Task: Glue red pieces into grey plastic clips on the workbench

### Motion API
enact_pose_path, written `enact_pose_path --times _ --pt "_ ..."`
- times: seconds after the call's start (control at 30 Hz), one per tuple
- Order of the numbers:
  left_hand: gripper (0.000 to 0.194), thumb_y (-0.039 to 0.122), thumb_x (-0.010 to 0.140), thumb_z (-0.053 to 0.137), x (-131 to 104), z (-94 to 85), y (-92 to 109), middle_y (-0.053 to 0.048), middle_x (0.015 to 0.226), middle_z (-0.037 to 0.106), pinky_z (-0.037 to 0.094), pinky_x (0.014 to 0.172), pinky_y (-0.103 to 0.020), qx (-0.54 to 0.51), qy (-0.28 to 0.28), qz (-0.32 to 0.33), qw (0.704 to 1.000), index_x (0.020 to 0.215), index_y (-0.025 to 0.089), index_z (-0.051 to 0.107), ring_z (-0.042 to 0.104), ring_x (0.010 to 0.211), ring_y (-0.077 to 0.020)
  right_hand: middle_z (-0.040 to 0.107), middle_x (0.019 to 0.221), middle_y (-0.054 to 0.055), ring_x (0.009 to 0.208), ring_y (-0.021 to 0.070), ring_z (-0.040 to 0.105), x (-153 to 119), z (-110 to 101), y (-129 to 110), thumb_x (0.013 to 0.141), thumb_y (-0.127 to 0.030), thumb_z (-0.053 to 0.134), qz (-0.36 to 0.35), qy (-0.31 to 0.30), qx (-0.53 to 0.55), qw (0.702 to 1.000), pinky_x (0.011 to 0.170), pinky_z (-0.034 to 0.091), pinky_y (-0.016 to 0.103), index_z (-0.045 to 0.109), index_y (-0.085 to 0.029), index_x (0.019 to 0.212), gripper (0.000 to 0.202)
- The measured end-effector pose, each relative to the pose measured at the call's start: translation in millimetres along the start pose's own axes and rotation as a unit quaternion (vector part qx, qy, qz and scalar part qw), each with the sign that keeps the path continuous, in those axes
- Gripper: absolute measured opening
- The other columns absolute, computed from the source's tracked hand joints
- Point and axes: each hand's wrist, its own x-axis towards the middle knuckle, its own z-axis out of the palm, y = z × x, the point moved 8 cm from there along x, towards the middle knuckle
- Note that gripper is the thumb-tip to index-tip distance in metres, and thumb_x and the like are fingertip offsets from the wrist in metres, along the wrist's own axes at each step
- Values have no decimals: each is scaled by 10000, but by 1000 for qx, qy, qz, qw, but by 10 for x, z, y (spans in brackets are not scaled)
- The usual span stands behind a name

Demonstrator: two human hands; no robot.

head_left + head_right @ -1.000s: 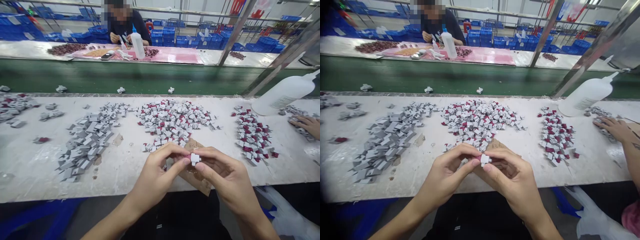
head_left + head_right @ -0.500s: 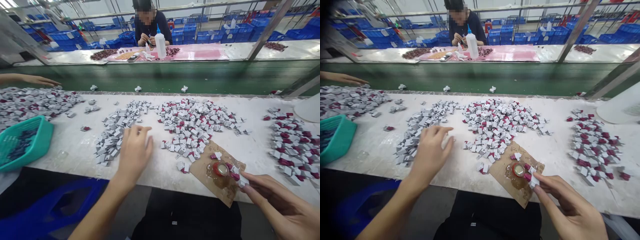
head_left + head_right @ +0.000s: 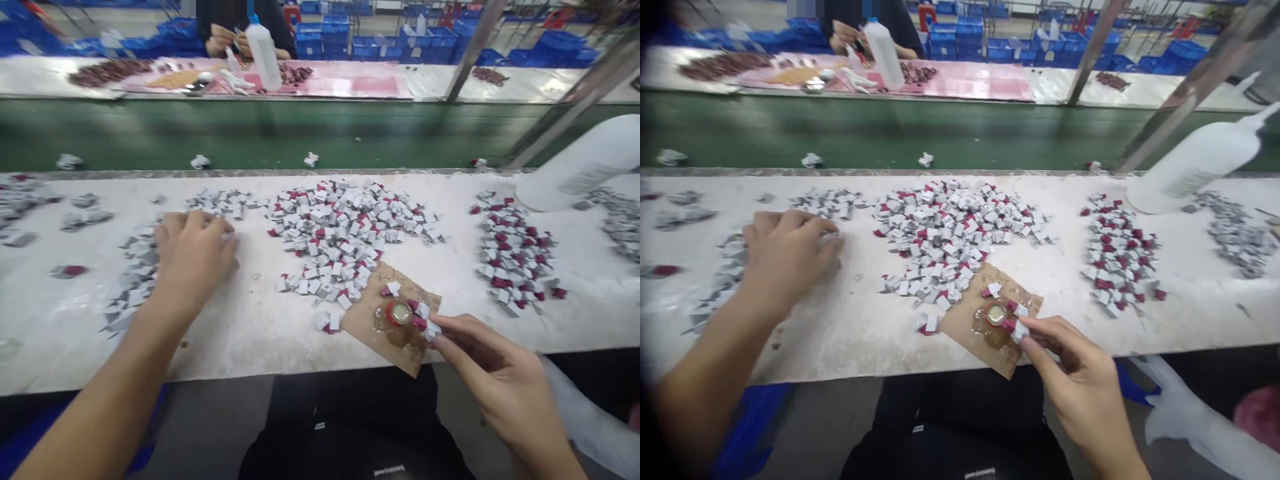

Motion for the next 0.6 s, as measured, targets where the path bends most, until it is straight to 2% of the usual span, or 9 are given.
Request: enact_pose_path --times 0.1,0.2,0.3,0.47,0.6 --pt "281 534 1164 528 -152 31 81 -68 1136 764 550 1156 -577 -78 -47 9 996 1106 279 631 685 1182 -353 900 1058 41 896 254 879 7 30 -33 1009 -350 904 -3 5 13 1000 756 759 312 965 -369 1147 152" --pt "183 490 1091 667 -427 39 113 -7 1035 766 580 973 -468 -127 -55 10 990 1071 311 635 727 979 -297 888 1051 30 912 238 865 11 52 -36 1026 -313 894 -4 10 19 1000 766 747 312 958 -382 1169 171" --pt "93 456 1095 655 -710 108 152 7 1046 734 518 847 -433 -144 -49 46 987 1077 374 696 682 898 -271 892 1101 30 993 243 857 33 84 -53 1046 -298 881 -16 6 11 1000 839 739 341 952 -387 1195 187" --pt "161 450 1074 634 -1020 278 43 -11 1042 687 509 850 -481 -184 -46 60 980 1196 483 733 651 881 -288 889 1115 19 1033 236 836 88 129 -73 1067 -282 862 -26 -20 -15 999 910 716 369 945 -390 1197 189" --pt "298 463 1075 623 -1135 430 -146 8 1075 758 576 774 -398 -162 -70 50 983 1347 450 744 720 877 -255 875 1103 0 1014 203 824 109 116 -90 1068 -250 852 -38 -29 -27 998 911 706 340 936 -388 1196 206"
